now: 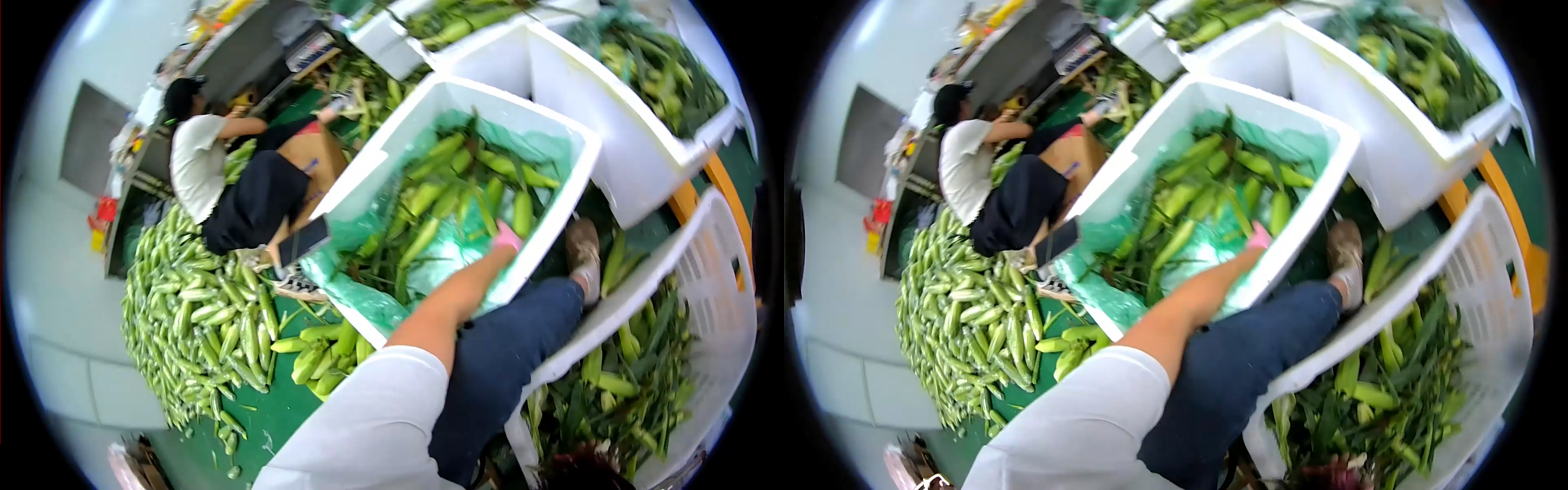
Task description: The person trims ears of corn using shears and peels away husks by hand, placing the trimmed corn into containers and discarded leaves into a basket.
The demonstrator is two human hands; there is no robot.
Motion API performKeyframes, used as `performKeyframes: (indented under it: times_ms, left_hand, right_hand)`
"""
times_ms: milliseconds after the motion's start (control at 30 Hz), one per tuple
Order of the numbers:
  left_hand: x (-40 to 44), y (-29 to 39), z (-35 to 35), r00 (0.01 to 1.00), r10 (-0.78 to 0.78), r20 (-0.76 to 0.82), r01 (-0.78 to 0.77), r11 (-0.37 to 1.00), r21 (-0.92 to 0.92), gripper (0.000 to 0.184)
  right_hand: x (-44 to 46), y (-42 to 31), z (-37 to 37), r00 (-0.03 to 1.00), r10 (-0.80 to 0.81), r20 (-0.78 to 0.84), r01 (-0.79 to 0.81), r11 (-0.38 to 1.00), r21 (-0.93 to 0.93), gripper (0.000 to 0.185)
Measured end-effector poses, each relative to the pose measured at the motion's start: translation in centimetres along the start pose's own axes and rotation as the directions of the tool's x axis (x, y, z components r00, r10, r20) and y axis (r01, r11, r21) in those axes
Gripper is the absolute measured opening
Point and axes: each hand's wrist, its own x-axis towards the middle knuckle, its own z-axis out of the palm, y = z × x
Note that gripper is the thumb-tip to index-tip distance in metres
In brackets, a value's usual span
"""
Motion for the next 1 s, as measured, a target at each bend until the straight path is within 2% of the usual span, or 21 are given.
performKeyframes:
  times_ms: [33,67,133,200,233,267,333,367,467,533,600,667,733,767,800,867,933,1000]
  left_hand:
    - [2.9,-1.5,1.6,0.995,0.035,0.097,-0.048,0.99,0.132,0.093]
    - [3.0,-1.4,0.4,0.978,0.161,0.135,-0.184,0.966,0.181,0.079]
    - [2.0,-1.0,-3.1,0.902,0.196,0.384,-0.303,0.922,0.241,0.065]
    - [0.4,-0.5,-4.0,0.816,0.005,0.578,0.031,0.998,-0.053,0.046]
    - [-0.3,-0.8,-4.3,0.763,0.035,0.646,0.199,0.937,-0.286,0.036]
    - [-0.7,-0.8,-5.6,0.722,0.103,0.684,0.342,0.807,-0.482,0.03]
    - [-4.9,1.8,-10.4,0.571,0.113,0.813,0.582,0.643,-0.498,0.029]
    - [-8.0,3.0,-13.3,0.641,0.109,0.76,0.571,0.593,-0.568,0.026]
    - [-15.0,4.4,-19.4,0.665,0.343,0.663,0.404,0.581,-0.706,0.025]
    - [-22.9,5.9,-22.9,0.703,0.48,0.524,0.125,0.642,-0.756,0.025]
    - [-32.2,6.6,-25.2,0.633,0.643,0.43,-0.042,0.583,-0.811,0.054]
    - [-38.6,6.2,-22.2,0.504,0.799,0.327,0.082,0.333,-0.939,0.08]
    - [-43.2,6.3,-19.1,0.311,0.924,0.223,0.258,0.144,-0.955,0.08]
    - [-43.5,6.8,-17.6,0.382,0.853,0.355,0.355,0.22,-0.909,0.073]
    - [-43.8,7.0,-15.8,0.294,0.853,0.432,0.468,0.265,-0.843,0.067]
    - [-45.6,7.3,-11.9,0.243,0.768,0.593,0.425,0.465,-0.776,0.065]
    - [-48.9,8.7,-10.0,0.235,0.667,0.707,0.371,0.61,-0.7,0.065]
    - [-53.1,10.5,-9.5,0.33,0.688,0.646,0.008,0.682,-0.731,0.071]
  right_hand:
    - [1.1,-0.1,0.3,1.0,0.01,0.023,-0.01,1.0,-0.017,0.068]
    - [1.6,-0.1,1.1,0.999,0.022,0.031,-0.021,0.999,-0.044,0.068]
    - [2.1,-0.1,1.9,0.999,0.033,0.035,-0.03,0.996,-0.087,0.068]
    - [2.0,0.2,2.9,1.0,0.015,0.026,-0.011,0.99,-0.139,0.069]
    - [2.3,0.1,3.5,0.999,0.014,0.036,-0.008,0.987,-0.159,0.069]
    - [2.4,0.1,4.1,0.999,0.007,0.045,0.001,0.984,-0.18,0.069]
    - [2.4,0.2,5.2,0.998,-0.021,0.056,0.033,0.976,-0.217,0.07]
    - [2.1,0.0,5.7,0.997,-0.041,0.061,0.055,0.969,-0.241,0.07]
    - [1.1,-0.2,7.4,0.986,-0.145,0.087,0.166,0.929,-0.33,0.072]
    - [0.0,-0.4,8.2,0.969,-0.223,0.103,0.246,0.893,-0.377,0.072]
    - [-1.6,-0.8,8.7,0.944,-0.31,0.113,0.327,0.84,-0.433,0.073]
    - [-3.2,-1.4,9.0,0.903,-0.409,0.131,0.419,0.771,-0.48,0.074]
    - [-5.0,-2.3,8.2,0.844,-0.513,0.155,0.514,0.691,-0.508,0.075]
    - [-5.9,-2.7,7.4,0.811,-0.562,0.162,0.554,0.65,-0.519,0.075]
    - [-7.0,-2.8,6.2,0.778,-0.607,0.16,0.588,0.615,-0.525,0.075]
    - [-9.8,-3.0,3.3,0.711,-0.69,0.138,0.641,0.554,-0.531,0.076]
    - [-12.6,-2.8,2.1,0.668,-0.732,0.133,0.662,0.503,-0.555,0.077]
    - [-14.8,-3.4,2.2,0.646,-0.743,0.178,0.674,0.445,-0.589,0.078]
